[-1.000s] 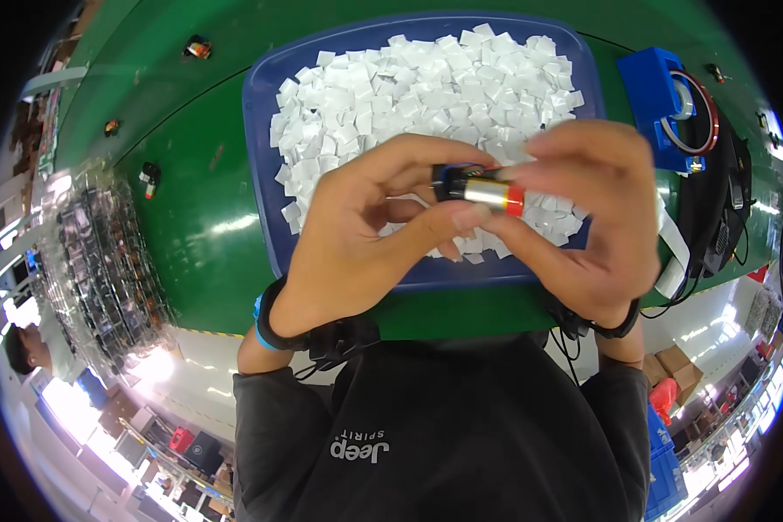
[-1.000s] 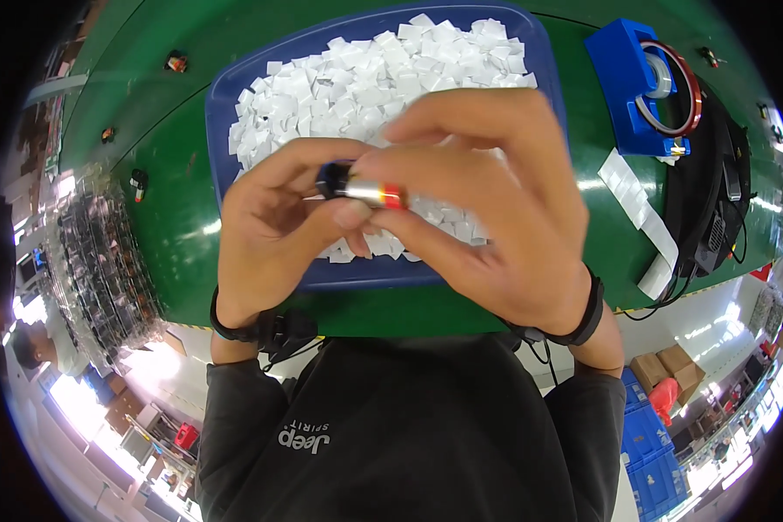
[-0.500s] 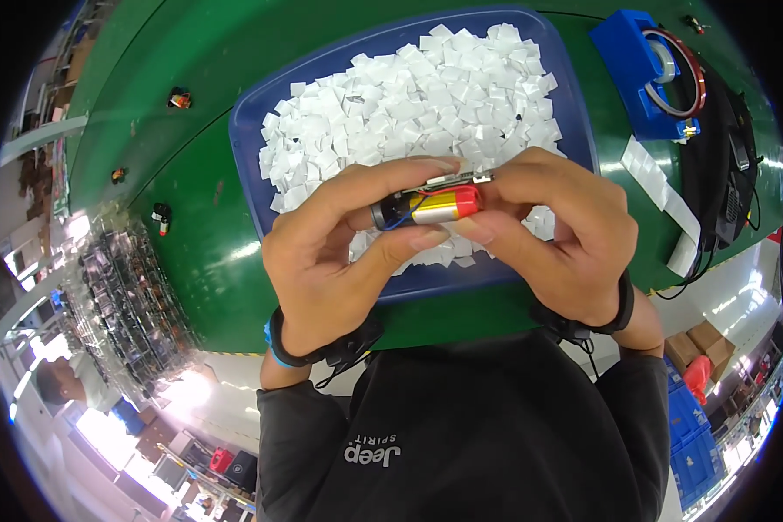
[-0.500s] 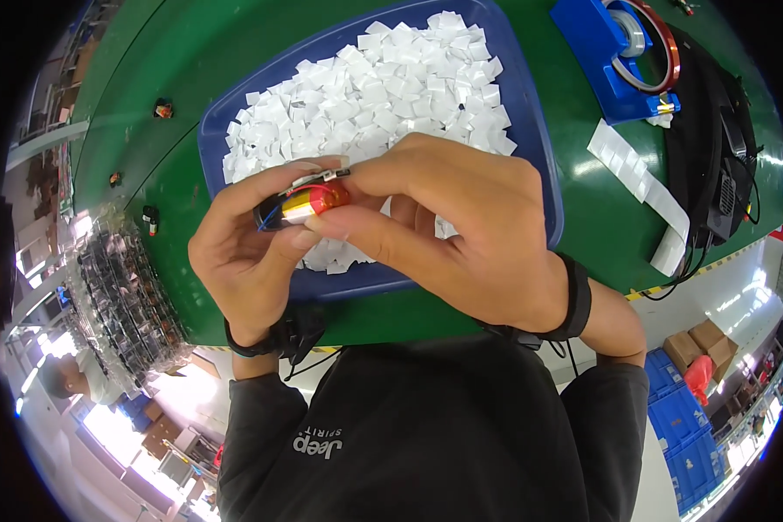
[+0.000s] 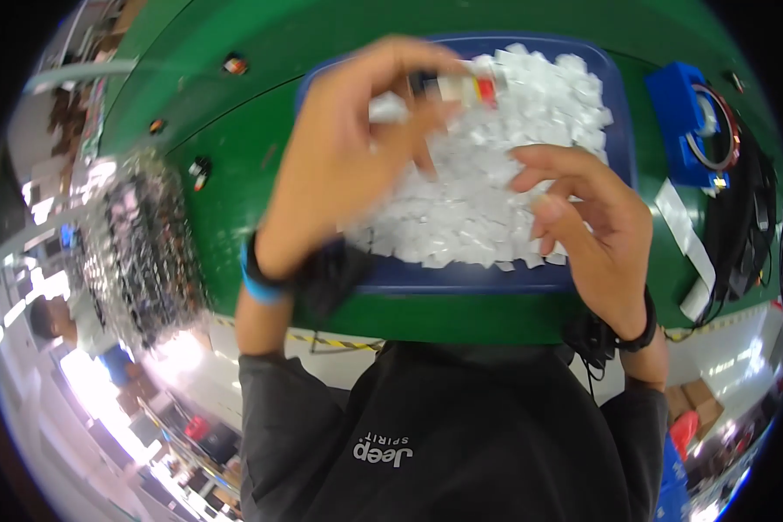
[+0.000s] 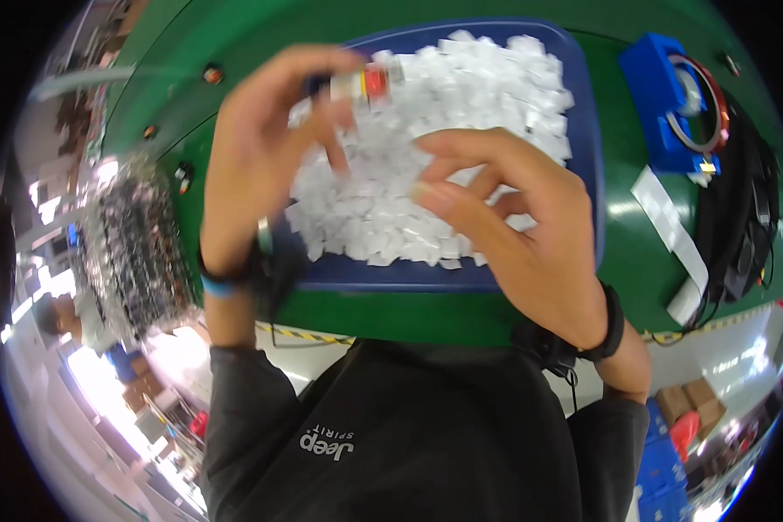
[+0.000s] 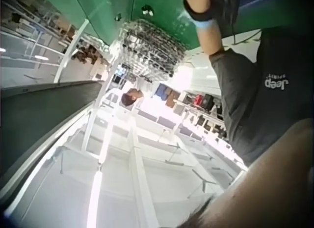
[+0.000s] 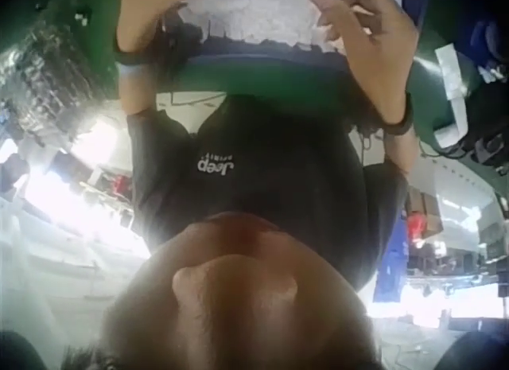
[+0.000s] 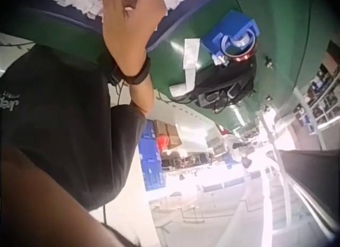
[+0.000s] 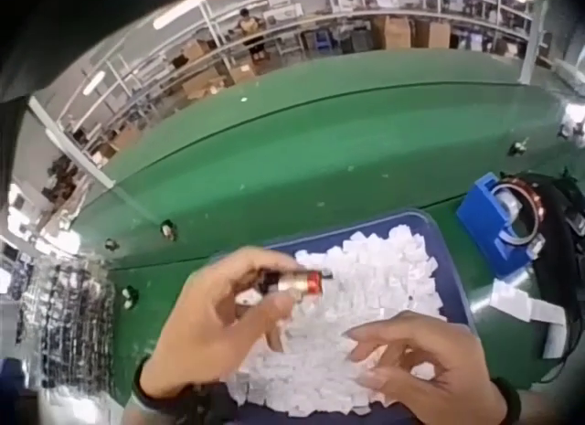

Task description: The person is manually assembling small electronic motor and battery units on a factory production line.

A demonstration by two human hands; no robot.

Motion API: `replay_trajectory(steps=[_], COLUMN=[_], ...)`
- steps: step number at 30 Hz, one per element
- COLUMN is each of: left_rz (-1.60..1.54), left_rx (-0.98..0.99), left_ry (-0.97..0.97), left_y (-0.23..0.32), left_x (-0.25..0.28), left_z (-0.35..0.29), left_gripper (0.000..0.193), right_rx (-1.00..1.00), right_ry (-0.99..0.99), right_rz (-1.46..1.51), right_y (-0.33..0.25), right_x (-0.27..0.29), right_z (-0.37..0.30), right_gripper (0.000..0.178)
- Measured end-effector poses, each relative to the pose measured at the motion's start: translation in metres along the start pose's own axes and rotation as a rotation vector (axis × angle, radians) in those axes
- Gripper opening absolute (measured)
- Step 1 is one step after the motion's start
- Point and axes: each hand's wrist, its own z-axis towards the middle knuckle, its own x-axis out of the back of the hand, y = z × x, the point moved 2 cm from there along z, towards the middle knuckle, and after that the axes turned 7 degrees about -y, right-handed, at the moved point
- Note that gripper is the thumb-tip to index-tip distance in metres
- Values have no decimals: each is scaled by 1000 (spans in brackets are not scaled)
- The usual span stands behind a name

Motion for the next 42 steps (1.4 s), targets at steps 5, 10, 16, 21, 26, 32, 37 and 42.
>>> replay_trajectory(steps=[5, 10, 16, 21, 26, 32, 37, 42], left_rz=[704, 858, 1171, 1031, 415, -192, -393, -315], left_rx=[118, 62, 55, 503, 397, 159, 159, 128], left_ry=[26, 433, 192, 194, 271, 12, -66, -75], left_y=[-107, -113, -103, -112, -70, -11, 2, -2], left_x=[158, 204, 255, 254, 199, 32, -34, -40], left_z=[83, 13, -137, -142, -116, -53, -46, -38], left_gripper=[43, 27, 32, 33, 30, 30, 33, 35], right_rx=[-13, -65, 1, 34, 22, 60, 107, 103], right_ry=[39, 12, -70, -135, -165, -56, -30, 5], right_rz=[-46, -74, -170, -231, -226, -40, -259, -227], right_y=[-4, 1, 0, 0, 4, -1, 2, 9], right_x=[-15, -12, -12, -13, -12, -26, -19, -4], right_z=[-6, -8, -6, -5, -5, -5, -2, -1], right_gripper=[35, 34, 31, 30, 33, 41, 37, 34])
